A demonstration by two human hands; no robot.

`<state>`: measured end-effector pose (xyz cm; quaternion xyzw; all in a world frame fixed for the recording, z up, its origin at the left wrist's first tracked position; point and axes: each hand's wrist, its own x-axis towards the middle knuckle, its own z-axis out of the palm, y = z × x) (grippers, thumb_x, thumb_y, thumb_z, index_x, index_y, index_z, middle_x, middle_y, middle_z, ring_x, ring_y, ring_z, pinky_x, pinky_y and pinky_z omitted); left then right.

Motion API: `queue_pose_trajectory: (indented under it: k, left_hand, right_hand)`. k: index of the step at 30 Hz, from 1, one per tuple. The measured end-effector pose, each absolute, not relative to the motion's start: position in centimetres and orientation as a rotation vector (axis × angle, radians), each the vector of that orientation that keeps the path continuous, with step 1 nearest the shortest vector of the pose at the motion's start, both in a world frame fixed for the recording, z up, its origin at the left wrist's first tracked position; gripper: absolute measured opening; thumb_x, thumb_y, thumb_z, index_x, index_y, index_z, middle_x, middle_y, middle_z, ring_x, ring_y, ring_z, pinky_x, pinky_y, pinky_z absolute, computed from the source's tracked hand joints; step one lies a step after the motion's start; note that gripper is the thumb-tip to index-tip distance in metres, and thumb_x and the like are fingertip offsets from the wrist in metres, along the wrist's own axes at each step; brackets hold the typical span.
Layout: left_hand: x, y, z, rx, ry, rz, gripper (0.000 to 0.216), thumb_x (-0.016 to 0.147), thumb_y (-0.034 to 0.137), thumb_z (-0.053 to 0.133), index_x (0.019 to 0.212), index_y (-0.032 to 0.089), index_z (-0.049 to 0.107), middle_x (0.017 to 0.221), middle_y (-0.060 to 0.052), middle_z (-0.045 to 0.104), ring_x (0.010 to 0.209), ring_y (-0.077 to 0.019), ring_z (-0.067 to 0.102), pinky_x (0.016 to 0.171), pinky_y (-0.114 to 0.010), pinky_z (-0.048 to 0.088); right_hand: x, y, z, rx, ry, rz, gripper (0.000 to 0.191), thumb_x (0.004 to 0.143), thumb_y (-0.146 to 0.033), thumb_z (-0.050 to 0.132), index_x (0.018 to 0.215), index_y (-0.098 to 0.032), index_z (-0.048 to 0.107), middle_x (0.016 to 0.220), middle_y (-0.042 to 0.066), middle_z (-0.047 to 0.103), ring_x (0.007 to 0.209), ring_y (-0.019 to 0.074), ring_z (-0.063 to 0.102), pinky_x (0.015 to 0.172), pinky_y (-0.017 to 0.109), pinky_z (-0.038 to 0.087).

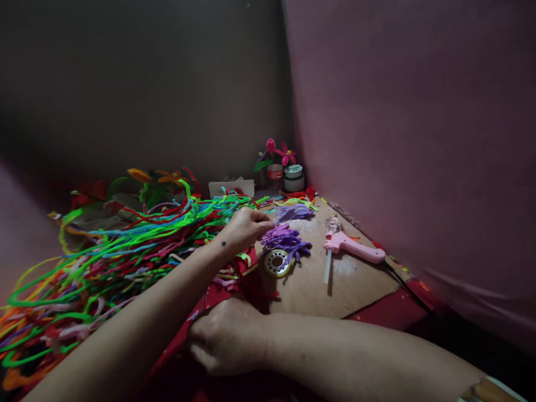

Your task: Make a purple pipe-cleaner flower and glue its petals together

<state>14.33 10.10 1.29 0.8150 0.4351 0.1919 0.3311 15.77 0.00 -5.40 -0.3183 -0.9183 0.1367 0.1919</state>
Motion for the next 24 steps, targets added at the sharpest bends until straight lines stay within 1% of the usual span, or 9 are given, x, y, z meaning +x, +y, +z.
queue_pose_trajectory:
  k: [3,9,14,17,20,24]
  left_hand:
    - [14.1,9.8,0.9,2.143,1.154,0.472,0.026,0.068,0.034,0.054,0.052,0.014,0.051,0.043,0.005,0.042,0.039,-0.0054,0.031,0.039,-0.019,0.023]
    - [13.2,9.7,0.5,2.160,1.188,0.416,0.026,0.069,0.035,0.052,0.052,0.015,0.050,0.041,0.005,0.041,0.038,-0.0061,0.033,0.038,-0.020,0.022]
    - [12.5,9.8,0.2,2.197,1.214,0.439,0.027,0.071,0.033,0.049,0.051,0.015,0.049,0.041,0.004,0.044,0.037,-0.0064,0.035,0.038,-0.019,0.025]
    - [12.4,9.4,0.3,2.230,1.263,0.471,0.025,0.072,0.033,0.048,0.055,0.015,0.052,0.041,0.004,0.047,0.036,-0.0070,0.038,0.038,-0.019,0.028]
    - [12.5,8.8,0.4,2.219,1.287,0.463,0.027,0.074,0.036,0.047,0.055,0.016,0.050,0.042,0.004,0.047,0.035,-0.0080,0.042,0.037,-0.019,0.030]
    - [12.5,8.4,0.2,2.194,1.272,0.445,0.028,0.074,0.037,0.046,0.055,0.017,0.048,0.043,0.004,0.049,0.036,-0.0079,0.043,0.037,-0.019,0.031]
  right_hand:
    - [15.8,-0.1,-5.2,-0.896,-2.586,0.372,0.029,0.082,-0.032,0.038,0.077,-0.016,0.061,0.076,0.006,0.068,0.061,0.0177,0.061,0.045,0.026,0.031]
    - [15.9,-0.3,-5.2,-0.882,-2.562,0.347,0.027,0.081,-0.030,0.039,0.076,-0.016,0.061,0.077,0.006,0.069,0.062,0.0185,0.062,0.044,0.026,0.032]
    - [16.0,-0.3,-5.2,-0.893,-2.554,0.320,0.029,0.081,-0.031,0.037,0.078,-0.017,0.061,0.077,0.005,0.068,0.063,0.0194,0.062,0.043,0.027,0.029]
    - [16.0,-0.3,-5.2,-0.884,-2.557,0.323,0.030,0.082,-0.031,0.036,0.077,-0.016,0.061,0.077,0.005,0.068,0.065,0.0193,0.063,0.045,0.027,0.030]
    - [16.0,-0.3,-5.1,-0.885,-2.575,0.351,0.029,0.082,-0.031,0.037,0.076,-0.015,0.061,0.077,0.005,0.069,0.066,0.0191,0.063,0.046,0.027,0.031]
    - [16.0,-0.4,-4.9,-0.866,-2.596,0.379,0.027,0.081,-0.029,0.039,0.076,-0.015,0.061,0.079,0.005,0.069,0.068,0.0191,0.063,0.048,0.026,0.033]
